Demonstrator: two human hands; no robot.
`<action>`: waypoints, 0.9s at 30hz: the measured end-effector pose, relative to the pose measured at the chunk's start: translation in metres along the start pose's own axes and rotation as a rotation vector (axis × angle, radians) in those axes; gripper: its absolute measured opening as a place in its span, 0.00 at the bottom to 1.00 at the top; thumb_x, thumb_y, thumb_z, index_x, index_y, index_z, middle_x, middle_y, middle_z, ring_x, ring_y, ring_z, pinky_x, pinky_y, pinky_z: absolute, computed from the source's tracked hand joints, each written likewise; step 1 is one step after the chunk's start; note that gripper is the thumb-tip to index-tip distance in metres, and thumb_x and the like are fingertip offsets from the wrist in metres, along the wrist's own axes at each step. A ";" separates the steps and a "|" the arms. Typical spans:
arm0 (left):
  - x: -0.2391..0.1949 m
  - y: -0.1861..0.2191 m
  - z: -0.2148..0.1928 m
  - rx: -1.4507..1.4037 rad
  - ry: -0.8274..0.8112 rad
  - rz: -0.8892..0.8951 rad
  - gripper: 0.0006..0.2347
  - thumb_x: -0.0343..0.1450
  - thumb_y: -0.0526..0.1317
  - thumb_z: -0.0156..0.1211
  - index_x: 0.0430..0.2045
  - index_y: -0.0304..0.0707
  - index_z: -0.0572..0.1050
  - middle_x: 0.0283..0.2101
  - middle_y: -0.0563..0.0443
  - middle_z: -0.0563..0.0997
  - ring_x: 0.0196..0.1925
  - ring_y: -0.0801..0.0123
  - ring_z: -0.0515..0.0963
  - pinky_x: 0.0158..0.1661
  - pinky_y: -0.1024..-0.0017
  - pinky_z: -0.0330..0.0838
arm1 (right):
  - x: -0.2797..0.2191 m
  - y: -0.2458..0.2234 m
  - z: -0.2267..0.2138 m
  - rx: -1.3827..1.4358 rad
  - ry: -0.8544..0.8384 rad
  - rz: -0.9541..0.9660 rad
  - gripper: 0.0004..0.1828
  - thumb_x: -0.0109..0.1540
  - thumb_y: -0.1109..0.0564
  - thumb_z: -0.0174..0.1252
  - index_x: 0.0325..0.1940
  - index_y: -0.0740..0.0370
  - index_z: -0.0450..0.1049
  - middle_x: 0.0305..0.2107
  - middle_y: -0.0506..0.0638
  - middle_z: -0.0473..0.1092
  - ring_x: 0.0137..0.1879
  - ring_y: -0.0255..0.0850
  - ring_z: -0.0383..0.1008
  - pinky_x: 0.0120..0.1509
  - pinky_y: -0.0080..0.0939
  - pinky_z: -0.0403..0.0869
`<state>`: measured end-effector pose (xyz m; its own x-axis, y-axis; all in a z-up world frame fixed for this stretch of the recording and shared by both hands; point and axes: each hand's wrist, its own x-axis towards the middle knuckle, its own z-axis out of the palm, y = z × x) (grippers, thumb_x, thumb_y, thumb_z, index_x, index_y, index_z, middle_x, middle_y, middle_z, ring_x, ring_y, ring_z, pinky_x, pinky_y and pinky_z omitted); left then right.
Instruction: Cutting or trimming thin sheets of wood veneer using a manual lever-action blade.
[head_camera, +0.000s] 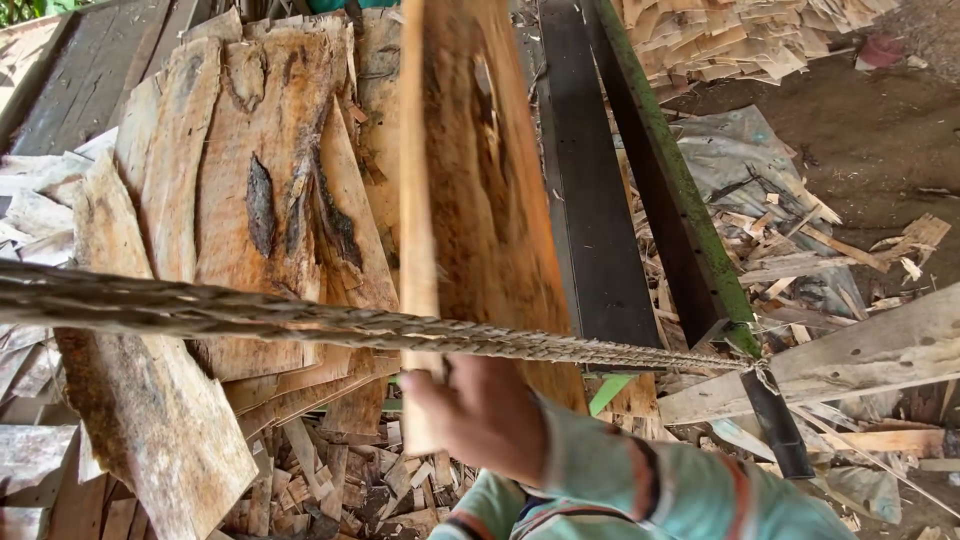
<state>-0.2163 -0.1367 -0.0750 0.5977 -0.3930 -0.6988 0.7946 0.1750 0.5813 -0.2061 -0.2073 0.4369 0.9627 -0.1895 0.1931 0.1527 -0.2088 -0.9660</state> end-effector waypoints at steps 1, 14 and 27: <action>-0.007 -0.006 -0.002 0.027 -0.011 -0.012 0.29 0.66 0.32 0.65 0.65 0.34 0.65 0.56 0.36 0.81 0.56 0.46 0.81 0.59 0.53 0.77 | 0.014 -0.007 0.014 -0.076 -0.117 0.000 0.12 0.69 0.54 0.50 0.49 0.67 0.71 0.19 0.51 0.67 0.17 0.36 0.61 0.16 0.40 0.68; -0.119 0.027 -0.027 0.288 -0.180 -0.213 0.27 0.71 0.40 0.61 0.68 0.44 0.64 0.59 0.39 0.79 0.58 0.46 0.79 0.60 0.50 0.75 | -0.038 0.185 0.009 -0.123 -0.502 0.077 0.39 0.66 0.42 0.59 0.74 0.66 0.60 0.71 0.64 0.59 0.73 0.54 0.66 0.76 0.54 0.63; -0.087 0.150 -0.043 -0.179 0.307 0.361 0.32 0.70 0.48 0.62 0.69 0.36 0.60 0.70 0.34 0.67 0.65 0.42 0.76 0.59 0.52 0.77 | -0.208 0.434 -0.112 0.387 0.574 0.778 0.20 0.66 0.55 0.60 0.58 0.68 0.69 0.45 0.58 0.72 0.45 0.47 0.76 0.45 0.52 0.80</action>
<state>-0.1451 -0.0377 0.0552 0.8199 -0.0003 -0.5725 0.5213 0.4136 0.7464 -0.3651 -0.3662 -0.0032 0.5905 -0.5891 -0.5516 -0.3054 0.4696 -0.8284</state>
